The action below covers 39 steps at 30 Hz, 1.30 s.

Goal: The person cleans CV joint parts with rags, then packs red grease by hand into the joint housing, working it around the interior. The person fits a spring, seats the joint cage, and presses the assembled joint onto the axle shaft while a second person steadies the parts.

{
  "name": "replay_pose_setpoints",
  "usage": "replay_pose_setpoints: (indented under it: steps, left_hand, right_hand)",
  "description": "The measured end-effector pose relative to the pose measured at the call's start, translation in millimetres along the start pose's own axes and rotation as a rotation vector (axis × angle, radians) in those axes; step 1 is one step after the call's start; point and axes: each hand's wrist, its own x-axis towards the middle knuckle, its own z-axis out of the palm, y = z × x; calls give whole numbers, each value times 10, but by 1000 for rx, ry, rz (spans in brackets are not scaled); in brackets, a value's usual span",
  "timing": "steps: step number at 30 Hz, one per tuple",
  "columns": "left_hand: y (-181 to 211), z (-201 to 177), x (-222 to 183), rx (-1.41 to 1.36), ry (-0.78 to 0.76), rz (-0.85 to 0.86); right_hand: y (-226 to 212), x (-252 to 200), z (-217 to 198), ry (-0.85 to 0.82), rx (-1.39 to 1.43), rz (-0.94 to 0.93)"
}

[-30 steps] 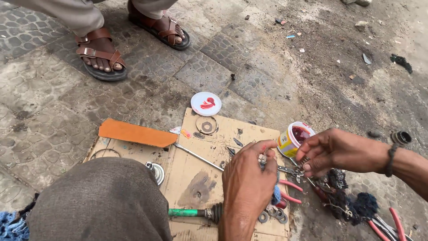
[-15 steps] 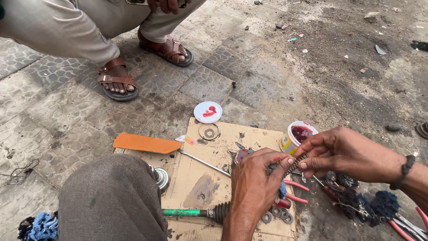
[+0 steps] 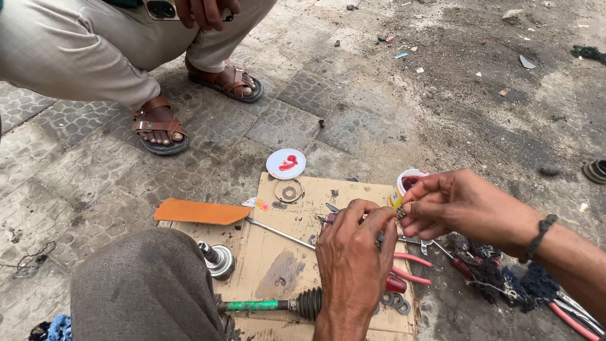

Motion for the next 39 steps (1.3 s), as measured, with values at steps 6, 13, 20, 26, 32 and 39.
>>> replay_pose_setpoints:
  steps: [6,13,20,26,32,39]
  left_hand:
    - [169,52,-17,-19,2,-178]
    - [-120,250,-30,-518,181,-661]
    - [-48,98,28,-538,142,-530]
    - [29,-238,104,-503,104,-442]
    - [-19,-451,136,-567,-75,-181]
    - [175,-527,129,-209,-205,-152]
  right_hand:
    - [-47,-58,157,141,72,-90]
    - [46,38,163,126,379,-64]
    - [-176,-88,186,-15,409,-13]
    - [1,4,-44,-180,422,-45]
    - [-89,-93,-163,-187,79,-99]
    - [-94,-91,38,6,-62,-126]
